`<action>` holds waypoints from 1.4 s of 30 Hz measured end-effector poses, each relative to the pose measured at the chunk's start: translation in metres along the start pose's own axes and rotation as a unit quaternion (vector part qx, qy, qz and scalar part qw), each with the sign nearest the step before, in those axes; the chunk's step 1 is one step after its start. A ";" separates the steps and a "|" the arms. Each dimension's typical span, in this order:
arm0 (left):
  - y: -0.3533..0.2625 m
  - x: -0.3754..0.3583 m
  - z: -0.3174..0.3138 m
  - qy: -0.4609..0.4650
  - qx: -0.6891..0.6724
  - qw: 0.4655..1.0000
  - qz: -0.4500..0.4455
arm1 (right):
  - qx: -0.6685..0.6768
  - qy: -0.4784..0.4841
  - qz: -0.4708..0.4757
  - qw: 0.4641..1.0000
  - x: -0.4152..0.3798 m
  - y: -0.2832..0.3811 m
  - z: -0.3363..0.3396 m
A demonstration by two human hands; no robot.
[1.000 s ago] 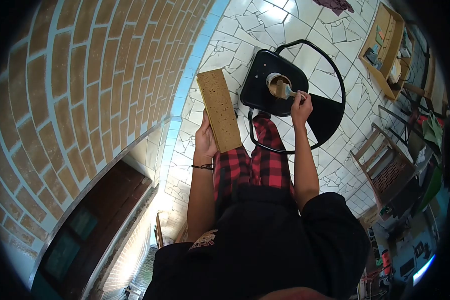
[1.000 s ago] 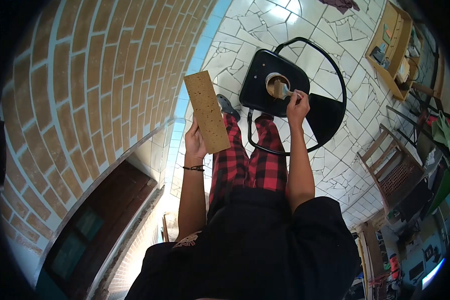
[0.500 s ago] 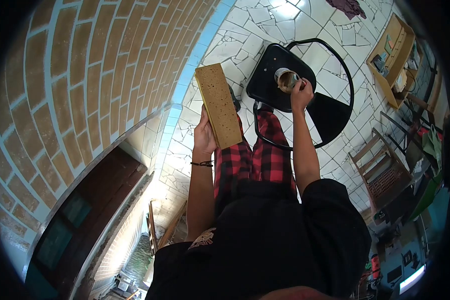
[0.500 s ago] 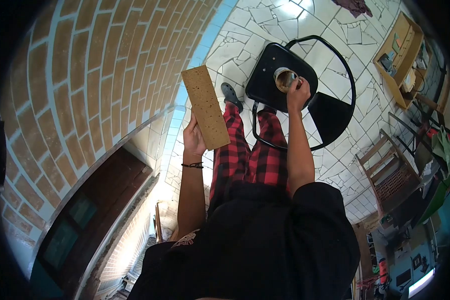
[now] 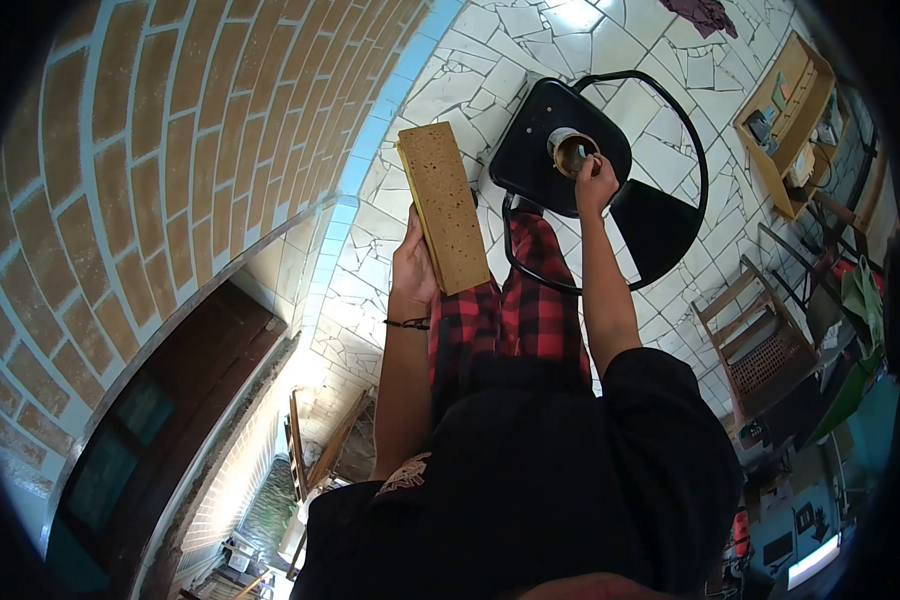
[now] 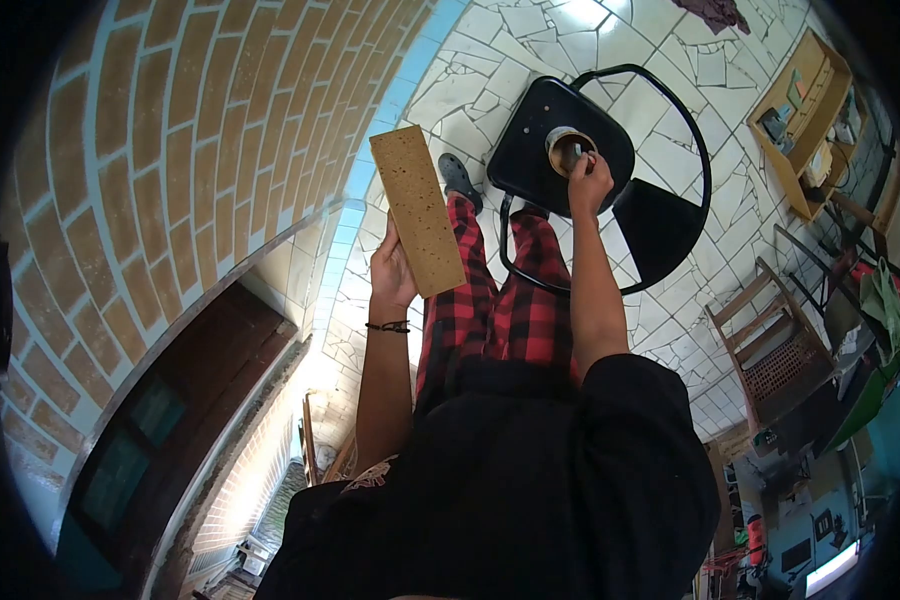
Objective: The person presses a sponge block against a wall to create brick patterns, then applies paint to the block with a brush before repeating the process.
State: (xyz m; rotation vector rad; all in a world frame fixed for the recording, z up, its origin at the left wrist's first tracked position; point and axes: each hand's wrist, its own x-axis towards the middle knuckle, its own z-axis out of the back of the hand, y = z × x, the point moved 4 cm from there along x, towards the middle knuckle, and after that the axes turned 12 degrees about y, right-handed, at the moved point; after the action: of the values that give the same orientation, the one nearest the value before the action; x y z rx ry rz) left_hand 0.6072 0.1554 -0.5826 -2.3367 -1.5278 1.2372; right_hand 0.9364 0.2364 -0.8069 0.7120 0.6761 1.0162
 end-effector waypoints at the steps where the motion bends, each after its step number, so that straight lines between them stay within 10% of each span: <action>1: 0.002 0.001 0.002 -0.005 -0.005 1.000 0.002 | -0.002 -0.003 0.002 1.000 0.000 0.000 0.001; 36: 0.023 0.016 -0.019 0.043 -0.039 0.998 0.020 | 0.028 -0.014 -0.049 0.998 0.000 0.002 0.022; 42: 0.022 0.015 -0.027 0.038 -0.030 0.999 0.017 | 0.243 -0.025 -0.141 0.959 -0.014 -0.049 0.027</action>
State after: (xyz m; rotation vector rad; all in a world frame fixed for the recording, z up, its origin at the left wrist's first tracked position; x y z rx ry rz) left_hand 0.6438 0.1656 -0.5840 -2.4264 -1.5299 1.1110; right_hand 0.9776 0.2010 -0.8273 1.0293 0.9674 0.5673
